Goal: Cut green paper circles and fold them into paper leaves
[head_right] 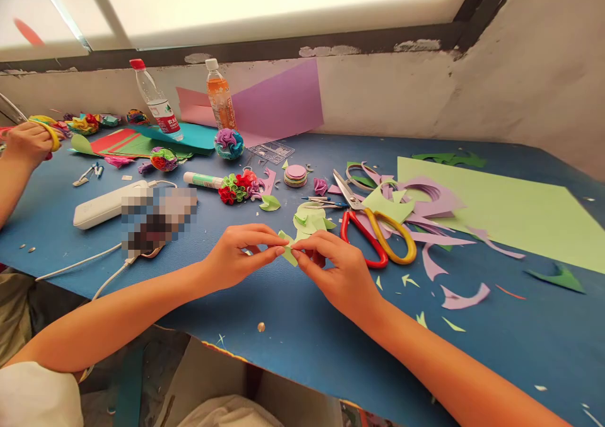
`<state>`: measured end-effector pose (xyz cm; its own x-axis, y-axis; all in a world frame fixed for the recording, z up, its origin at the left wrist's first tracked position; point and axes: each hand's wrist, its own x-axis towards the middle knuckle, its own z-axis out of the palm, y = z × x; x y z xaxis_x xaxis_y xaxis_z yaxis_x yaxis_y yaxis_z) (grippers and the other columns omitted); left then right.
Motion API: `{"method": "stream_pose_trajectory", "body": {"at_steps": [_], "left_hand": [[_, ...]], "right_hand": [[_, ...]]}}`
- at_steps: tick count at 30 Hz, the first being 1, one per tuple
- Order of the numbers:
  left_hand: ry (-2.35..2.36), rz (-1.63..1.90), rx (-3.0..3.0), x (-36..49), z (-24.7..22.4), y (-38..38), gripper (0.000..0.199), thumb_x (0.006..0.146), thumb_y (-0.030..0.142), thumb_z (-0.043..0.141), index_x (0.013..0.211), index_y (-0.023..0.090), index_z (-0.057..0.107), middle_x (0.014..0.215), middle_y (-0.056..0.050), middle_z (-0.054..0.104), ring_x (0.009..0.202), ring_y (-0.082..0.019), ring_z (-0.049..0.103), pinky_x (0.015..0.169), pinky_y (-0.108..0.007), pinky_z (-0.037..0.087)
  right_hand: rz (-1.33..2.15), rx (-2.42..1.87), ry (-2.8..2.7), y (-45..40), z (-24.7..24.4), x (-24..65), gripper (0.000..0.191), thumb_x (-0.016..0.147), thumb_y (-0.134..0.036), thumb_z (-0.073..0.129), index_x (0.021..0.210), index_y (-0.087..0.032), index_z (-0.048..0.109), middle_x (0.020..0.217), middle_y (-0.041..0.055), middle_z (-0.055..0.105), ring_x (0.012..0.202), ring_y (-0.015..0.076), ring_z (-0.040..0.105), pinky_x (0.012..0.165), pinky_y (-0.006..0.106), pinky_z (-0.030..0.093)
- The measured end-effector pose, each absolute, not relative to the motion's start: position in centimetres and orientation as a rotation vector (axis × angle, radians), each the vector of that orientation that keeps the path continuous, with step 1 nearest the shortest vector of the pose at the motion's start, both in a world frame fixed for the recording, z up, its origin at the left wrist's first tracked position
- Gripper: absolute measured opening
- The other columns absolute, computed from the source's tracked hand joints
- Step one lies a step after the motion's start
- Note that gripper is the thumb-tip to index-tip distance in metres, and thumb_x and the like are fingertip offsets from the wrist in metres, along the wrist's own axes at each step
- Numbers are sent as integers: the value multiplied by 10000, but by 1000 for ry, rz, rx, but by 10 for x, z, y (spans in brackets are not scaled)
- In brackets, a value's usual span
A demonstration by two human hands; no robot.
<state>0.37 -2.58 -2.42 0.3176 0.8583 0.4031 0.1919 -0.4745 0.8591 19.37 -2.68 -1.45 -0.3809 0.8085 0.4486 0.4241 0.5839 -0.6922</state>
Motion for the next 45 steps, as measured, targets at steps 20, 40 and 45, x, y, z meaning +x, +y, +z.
{"method": "stream_pose_trajectory", "body": {"at_steps": [20, 40, 45], "left_hand": [[848, 1057, 1776, 3, -26, -23, 217, 799, 300, 619, 926, 159, 724, 823, -61, 649, 608, -78, 555, 527, -175, 484], [956, 1092, 1725, 4, -22, -27, 96, 718, 205, 686, 767, 137, 733, 703, -46, 677, 611, -101, 582, 525, -180, 490], [961, 1063, 1764, 3, -21, -28, 81, 712, 203, 693, 760, 144, 719, 696, -32, 683, 615, -101, 601, 553, -177, 507]], "right_hand": [[696, -1144, -1918, -31, -11, 190, 152, 823, -333, 572, 780, -215, 658, 688, 14, 658, 590, 138, 581, 530, 242, 487], [794, -1133, -1879, -35, -13, 186, 228, 805, -409, 586, 715, -222, 681, 685, 25, 684, 614, 165, 616, 582, 269, 527], [944, -1208, -1765, -37, -12, 183, 310, 731, -525, 630, 677, -229, 701, 681, 36, 698, 628, 200, 639, 602, 309, 544]]}}
